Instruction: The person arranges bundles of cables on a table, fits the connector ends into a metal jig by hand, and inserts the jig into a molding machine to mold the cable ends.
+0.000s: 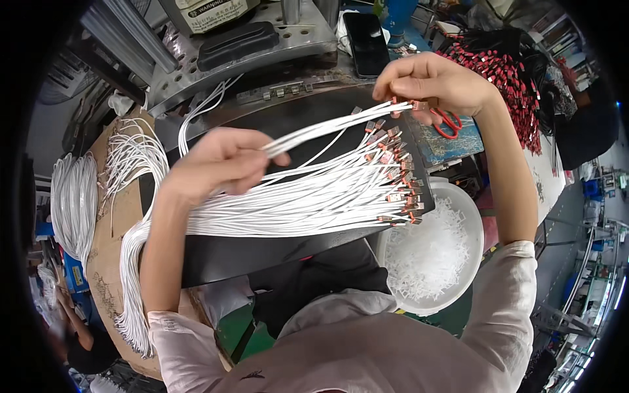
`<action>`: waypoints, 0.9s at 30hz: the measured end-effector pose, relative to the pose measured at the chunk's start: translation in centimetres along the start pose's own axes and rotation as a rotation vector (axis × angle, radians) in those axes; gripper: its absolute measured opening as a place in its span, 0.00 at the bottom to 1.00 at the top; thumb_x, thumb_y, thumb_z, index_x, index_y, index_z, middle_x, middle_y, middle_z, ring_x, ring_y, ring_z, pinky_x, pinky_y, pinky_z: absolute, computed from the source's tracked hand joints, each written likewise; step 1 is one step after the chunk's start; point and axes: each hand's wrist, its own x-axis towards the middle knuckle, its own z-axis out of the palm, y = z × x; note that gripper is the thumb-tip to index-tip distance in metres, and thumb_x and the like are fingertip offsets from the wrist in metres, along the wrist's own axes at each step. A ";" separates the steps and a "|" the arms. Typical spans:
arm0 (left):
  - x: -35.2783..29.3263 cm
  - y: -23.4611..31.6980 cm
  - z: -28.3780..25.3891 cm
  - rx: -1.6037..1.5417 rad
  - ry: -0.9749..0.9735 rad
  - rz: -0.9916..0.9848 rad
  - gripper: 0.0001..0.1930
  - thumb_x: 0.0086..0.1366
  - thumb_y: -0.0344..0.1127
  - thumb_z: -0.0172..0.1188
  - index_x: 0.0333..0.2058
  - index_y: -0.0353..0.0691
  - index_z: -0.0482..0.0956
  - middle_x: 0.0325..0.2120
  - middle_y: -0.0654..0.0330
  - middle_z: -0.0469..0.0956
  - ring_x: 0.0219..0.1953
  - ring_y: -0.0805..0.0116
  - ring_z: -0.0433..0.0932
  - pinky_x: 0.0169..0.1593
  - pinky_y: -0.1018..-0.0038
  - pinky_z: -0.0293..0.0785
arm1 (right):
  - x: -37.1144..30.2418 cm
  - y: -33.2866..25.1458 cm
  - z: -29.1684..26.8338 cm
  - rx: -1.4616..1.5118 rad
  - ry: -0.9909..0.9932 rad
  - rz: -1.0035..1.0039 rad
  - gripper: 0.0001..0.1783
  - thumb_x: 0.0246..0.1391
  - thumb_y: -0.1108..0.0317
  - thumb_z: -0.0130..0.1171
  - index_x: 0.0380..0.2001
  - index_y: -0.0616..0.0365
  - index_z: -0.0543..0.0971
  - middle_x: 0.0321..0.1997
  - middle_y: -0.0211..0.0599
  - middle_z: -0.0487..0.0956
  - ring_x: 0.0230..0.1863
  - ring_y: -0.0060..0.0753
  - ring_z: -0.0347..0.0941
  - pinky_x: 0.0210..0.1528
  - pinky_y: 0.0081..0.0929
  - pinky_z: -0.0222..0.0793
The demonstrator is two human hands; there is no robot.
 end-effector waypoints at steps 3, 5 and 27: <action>6.2 -0.3 6.3 -0.105 -0.034 0.001 0.16 0.77 0.40 0.58 0.50 0.31 0.82 0.27 0.65 0.77 0.26 0.80 0.70 0.29 0.82 0.66 | 2.4 1.3 0.0 -0.100 0.095 -0.244 0.34 0.72 0.39 0.48 0.53 0.62 0.82 0.46 0.37 0.84 0.45 0.23 0.81 0.43 0.23 0.77; 8.9 -0.7 8.5 -0.315 0.067 0.045 0.14 0.78 0.40 0.57 0.45 0.32 0.80 0.31 0.63 0.77 0.27 0.79 0.69 0.31 0.80 0.66 | 4.8 3.1 0.7 -0.019 0.087 -0.269 0.44 0.69 0.29 0.42 0.58 0.63 0.78 0.55 0.40 0.81 0.55 0.28 0.77 0.51 0.29 0.73; 2.7 -5.0 3.6 -0.289 0.455 -0.060 0.18 0.69 0.32 0.67 0.54 0.30 0.79 0.37 0.58 0.84 0.33 0.75 0.82 0.40 0.77 0.80 | 10.7 6.4 8.8 0.096 0.416 -0.075 0.18 0.72 0.56 0.56 0.42 0.64 0.81 0.33 0.35 0.82 0.36 0.25 0.77 0.42 0.25 0.76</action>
